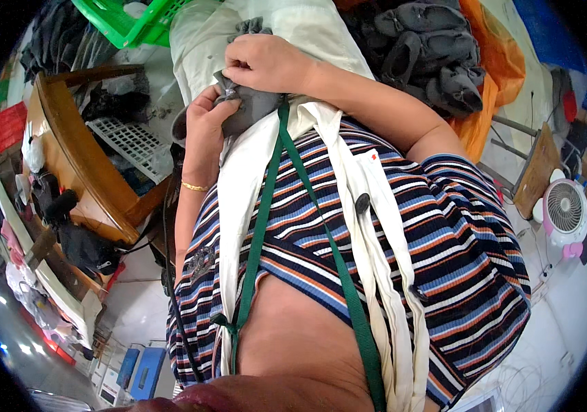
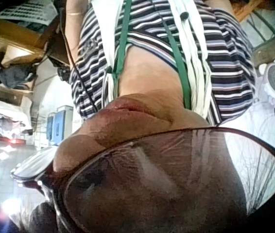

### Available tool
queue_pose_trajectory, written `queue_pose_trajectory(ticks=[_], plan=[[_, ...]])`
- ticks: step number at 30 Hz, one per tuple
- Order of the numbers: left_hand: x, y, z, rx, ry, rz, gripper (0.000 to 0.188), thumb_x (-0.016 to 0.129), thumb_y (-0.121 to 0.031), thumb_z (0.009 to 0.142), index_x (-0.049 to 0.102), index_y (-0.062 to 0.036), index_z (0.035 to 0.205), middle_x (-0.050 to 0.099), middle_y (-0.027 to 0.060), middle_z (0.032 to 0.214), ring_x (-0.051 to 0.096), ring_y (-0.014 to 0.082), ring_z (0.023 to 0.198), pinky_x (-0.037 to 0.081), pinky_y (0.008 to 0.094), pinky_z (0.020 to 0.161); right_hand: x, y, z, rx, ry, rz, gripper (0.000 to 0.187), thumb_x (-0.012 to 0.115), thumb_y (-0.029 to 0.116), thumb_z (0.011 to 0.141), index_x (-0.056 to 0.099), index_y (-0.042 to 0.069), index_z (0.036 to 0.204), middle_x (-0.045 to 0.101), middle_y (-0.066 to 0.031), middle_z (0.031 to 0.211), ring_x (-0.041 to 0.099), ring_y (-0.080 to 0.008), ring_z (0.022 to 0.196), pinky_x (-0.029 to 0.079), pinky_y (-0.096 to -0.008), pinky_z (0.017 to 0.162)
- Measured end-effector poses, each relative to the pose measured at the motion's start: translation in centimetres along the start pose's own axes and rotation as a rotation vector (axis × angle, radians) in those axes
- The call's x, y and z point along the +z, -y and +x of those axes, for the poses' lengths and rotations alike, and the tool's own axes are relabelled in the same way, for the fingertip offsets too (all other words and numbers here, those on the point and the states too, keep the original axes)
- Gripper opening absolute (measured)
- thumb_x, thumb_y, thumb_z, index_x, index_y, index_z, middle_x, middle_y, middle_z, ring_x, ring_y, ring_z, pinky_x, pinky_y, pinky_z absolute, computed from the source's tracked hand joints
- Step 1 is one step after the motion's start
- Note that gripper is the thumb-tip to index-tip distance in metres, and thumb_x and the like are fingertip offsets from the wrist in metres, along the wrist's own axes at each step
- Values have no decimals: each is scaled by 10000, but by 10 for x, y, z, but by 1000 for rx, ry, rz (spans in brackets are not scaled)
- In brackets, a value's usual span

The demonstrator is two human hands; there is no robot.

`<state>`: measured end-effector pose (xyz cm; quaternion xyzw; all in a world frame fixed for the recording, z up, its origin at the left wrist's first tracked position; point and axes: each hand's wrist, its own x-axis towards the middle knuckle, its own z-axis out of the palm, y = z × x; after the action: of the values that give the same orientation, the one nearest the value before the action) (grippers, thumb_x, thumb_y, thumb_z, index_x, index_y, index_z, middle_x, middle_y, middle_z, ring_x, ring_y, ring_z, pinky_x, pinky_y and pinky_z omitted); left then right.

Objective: The person sits on the floor and sews a grey slipper using a needle and thread. They pull the thread through the fabric repeatedly to stitch the shoe's opening. The person handles multiple grey slippers, picking them up from a green basket and placing them back down.

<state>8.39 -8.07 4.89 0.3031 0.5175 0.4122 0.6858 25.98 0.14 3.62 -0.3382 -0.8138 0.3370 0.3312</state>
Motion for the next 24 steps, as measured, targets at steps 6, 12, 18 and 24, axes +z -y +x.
queue_pose_trajectory(ticks=[6,12,18,24], plan=[[-4,4,-1,40,52,-157,188,615,-74,916,661,36,1062,685,32,976,609,75,859,467,215,820,0,3,4,-38,13,-3,144,669,169,873,630,30,869,591,-106,789,590,-275,704,471,-346,632],[-14,15,-1,60,14,-330,125,605,-83,948,670,4,1010,688,15,948,612,76,844,469,211,797,-1,10,5,-72,-193,-7,109,657,130,890,643,35,942,605,-104,841,605,-256,740,486,-328,657],[-12,12,-5,56,24,-370,98,604,-77,946,664,-26,1005,684,1,909,600,58,775,459,195,731,-5,13,5,-57,-202,7,108,652,124,906,641,33,961,606,-93,860,603,-211,735,490,-293,666],[-5,6,-8,78,-4,-402,95,599,-89,951,654,-33,1003,698,19,931,641,76,824,497,219,788,-10,18,1,7,-133,35,155,643,132,922,632,20,1029,621,-98,904,628,-202,780,514,-275,715]])
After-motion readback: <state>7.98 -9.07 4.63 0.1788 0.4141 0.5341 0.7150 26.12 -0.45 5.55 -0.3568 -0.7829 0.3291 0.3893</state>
